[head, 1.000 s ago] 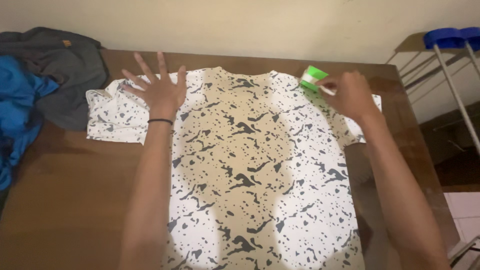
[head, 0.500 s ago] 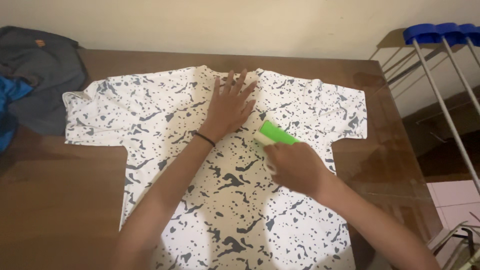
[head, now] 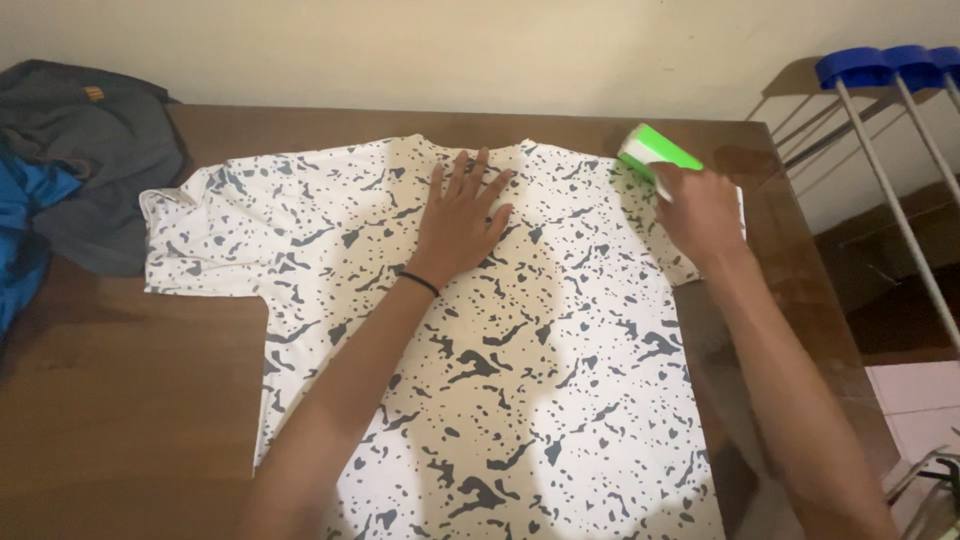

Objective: The person lays a patterned t-shirt flat on a wooden table and uses a green lint roller to remove lint from the entire surface. The person repeatedly rolls the tool over the shirt's front, sleeves, and collar area.

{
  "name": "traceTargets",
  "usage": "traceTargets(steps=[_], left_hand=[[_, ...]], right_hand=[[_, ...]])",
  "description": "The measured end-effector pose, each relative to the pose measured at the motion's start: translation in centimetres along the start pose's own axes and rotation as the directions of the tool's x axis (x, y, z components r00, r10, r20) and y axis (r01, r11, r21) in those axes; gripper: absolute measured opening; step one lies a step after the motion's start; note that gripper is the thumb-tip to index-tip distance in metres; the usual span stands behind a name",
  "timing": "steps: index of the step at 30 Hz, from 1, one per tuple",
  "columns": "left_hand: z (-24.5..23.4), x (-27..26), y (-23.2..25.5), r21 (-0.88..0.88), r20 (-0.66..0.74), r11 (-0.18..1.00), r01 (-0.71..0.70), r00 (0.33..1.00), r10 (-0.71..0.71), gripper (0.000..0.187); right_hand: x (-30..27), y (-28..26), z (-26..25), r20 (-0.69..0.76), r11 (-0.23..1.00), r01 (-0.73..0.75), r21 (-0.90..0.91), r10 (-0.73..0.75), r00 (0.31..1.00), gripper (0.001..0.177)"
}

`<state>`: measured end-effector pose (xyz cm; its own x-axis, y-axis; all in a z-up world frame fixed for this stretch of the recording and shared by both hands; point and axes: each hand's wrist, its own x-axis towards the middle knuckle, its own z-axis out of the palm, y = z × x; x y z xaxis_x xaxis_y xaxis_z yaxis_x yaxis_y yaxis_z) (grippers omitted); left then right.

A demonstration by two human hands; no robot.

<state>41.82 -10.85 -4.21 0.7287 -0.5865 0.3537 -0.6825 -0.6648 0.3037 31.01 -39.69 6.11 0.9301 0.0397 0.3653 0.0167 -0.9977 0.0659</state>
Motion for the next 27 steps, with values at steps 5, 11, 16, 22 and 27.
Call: traceTargets(steps=[5,11,16,22,27], left_hand=[[1.1,0.2,-0.5,-0.018,0.023,1.000,0.015,1.000,-0.014,0.058],[2.7,0.8,-2.7,0.054,0.031,0.997,-0.060,0.998,0.059,0.049],[2.1,0.8,-2.6,0.029,0.014,0.997,-0.074,0.997,0.074,0.051],[-0.1,0.6,-0.7,-0.202,0.074,0.976,0.086,0.995,-0.073,0.059],[0.2,0.4,-0.5,-0.023,0.036,0.999,0.033,0.999,-0.033,0.057]], right_hand=[[-3.4,-6.8,-5.9,0.260,0.994,-0.047,0.095,0.021,0.965,0.038],[-6.3,-14.4,-10.0,0.295,0.905,0.224,0.362,-0.339,0.893,0.045],[-1.8,-13.2,-7.2,0.644,0.949,-0.196,0.245,-0.009,0.765,0.048],[4.8,-6.9,-0.4,0.173,0.849,0.035,0.527,-0.147,0.974,0.043],[2.3,-7.3,-3.2,0.380,0.838,-0.139,0.527,-0.087,0.921,0.038]])
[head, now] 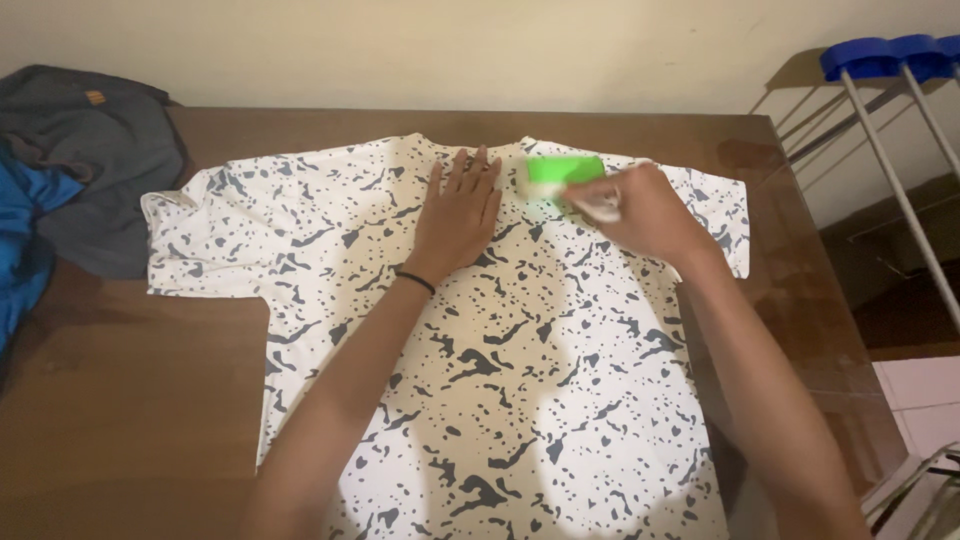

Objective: The person lays a patterned t-shirt flat on a wooden table and uses a green lint roller to remove lint from the entire surface. The person repeatedly rolls the tool over the shirt's front, sleeves, and collar area.

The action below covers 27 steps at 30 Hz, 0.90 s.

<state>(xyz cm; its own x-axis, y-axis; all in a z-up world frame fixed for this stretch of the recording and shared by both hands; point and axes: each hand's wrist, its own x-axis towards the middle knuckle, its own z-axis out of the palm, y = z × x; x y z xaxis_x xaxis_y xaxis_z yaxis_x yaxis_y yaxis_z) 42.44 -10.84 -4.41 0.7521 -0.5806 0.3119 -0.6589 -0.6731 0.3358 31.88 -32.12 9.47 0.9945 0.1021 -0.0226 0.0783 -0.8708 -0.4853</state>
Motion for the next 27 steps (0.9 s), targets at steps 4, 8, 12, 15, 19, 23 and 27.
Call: traceTargets(steps=[4,8,12,15,19,23,27], left_hand=[[0.4,-0.3,0.0,0.056,-0.037,0.998,-0.020,0.999,0.022,0.054],[0.4,-0.3,0.0,0.024,-0.042,1.000,-0.012,0.999,0.013,0.054],[0.1,-0.3,0.2,0.012,-0.072,1.000,-0.023,0.997,0.024,0.054],[-0.1,-0.1,0.2,0.030,0.018,0.999,0.023,1.000,-0.024,0.052],[-0.8,0.8,-0.4,-0.152,0.072,0.988,0.023,0.997,-0.012,0.056],[-2.7,1.3,-2.0,-0.642,0.054,0.763,0.072,0.997,-0.048,0.060],[-4.8,1.0,-4.0,-0.094,-0.108,0.995,0.034,0.993,-0.044,0.063]], right_hand=[[-6.2,-3.3,-0.3,0.180,0.987,-0.106,-0.121,0.127,0.975,0.035],[-11.0,-4.2,-0.4,0.285,0.996,0.086,-0.034,-0.072,0.956,0.040],[-14.2,-5.6,-0.2,0.218,0.913,0.356,0.198,-0.395,0.892,0.037],[-14.2,-7.4,0.0,0.413,0.939,0.321,0.127,-0.344,0.843,0.046],[-11.0,-10.4,0.8,0.671,0.981,-0.100,-0.168,0.188,0.717,0.059],[-4.6,-9.2,0.5,0.398,0.993,0.078,-0.092,-0.035,0.917,0.052],[1.9,-5.6,0.9,0.108,0.988,0.078,-0.133,-0.064,0.992,0.034]])
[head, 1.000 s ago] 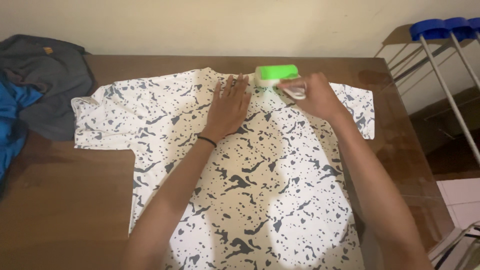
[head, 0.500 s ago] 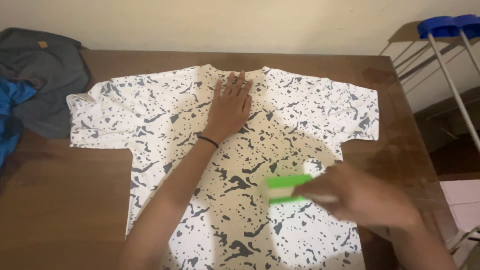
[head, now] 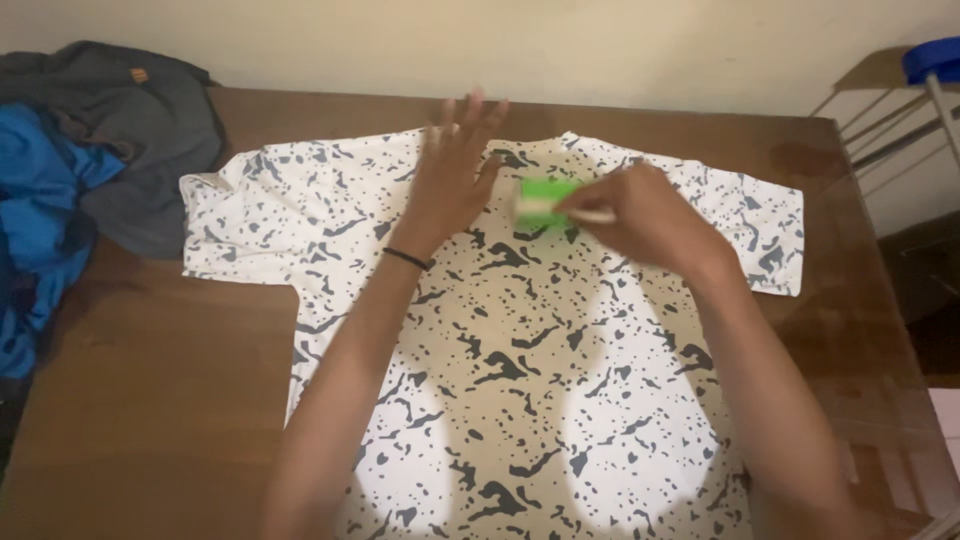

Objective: The person lays a patterned t-shirt flat on a wooden table and uses a green lint roller to remove lint from the entire surface. The person repeatedly rolls the tool over the shirt's front, sleeves, and collar area.

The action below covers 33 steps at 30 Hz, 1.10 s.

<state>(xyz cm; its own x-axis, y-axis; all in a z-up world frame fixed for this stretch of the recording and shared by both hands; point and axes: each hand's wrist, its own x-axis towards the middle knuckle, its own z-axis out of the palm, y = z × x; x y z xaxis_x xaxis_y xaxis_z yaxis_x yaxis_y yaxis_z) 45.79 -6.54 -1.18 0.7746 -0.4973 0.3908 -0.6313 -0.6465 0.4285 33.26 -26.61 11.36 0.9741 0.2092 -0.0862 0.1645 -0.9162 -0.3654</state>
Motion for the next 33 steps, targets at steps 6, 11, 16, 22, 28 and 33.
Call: traceTargets(steps=[6,11,16,22,28,33], left_hand=[[-0.6,-1.0,-3.0,0.331,0.200,0.935,0.125,0.959,-0.199,0.064],[-0.1,-1.1,-4.2,0.267,0.238,0.945,0.187,0.938,-0.252,0.067],[0.1,-1.1,-4.2,0.232,0.250,0.947,0.222,0.927,-0.278,0.068],[0.3,-1.1,-4.4,0.218,0.253,0.948,0.231,0.925,-0.284,0.068],[-0.2,-1.0,-4.3,0.219,0.298,0.948,0.231,0.909,-0.290,0.069],[-0.5,-0.7,-4.8,0.146,0.328,0.957,0.249,0.901,-0.284,0.066]], right_hand=[[3.9,1.7,1.2,-0.244,0.998,0.049,-0.038,-0.057,0.968,0.043],[-0.3,-1.3,1.6,0.068,0.996,-0.088,-0.023,0.089,0.994,0.056],[-7.7,-3.9,3.9,0.147,0.919,0.371,-0.133,-0.352,0.924,0.036],[-13.0,-5.6,3.1,0.620,0.969,0.246,-0.020,-0.181,0.763,0.021],[-10.0,-5.4,1.6,0.532,0.990,0.058,0.130,-0.119,0.838,0.037],[-1.9,-4.9,0.6,0.346,0.965,-0.192,-0.179,0.245,0.906,0.049]])
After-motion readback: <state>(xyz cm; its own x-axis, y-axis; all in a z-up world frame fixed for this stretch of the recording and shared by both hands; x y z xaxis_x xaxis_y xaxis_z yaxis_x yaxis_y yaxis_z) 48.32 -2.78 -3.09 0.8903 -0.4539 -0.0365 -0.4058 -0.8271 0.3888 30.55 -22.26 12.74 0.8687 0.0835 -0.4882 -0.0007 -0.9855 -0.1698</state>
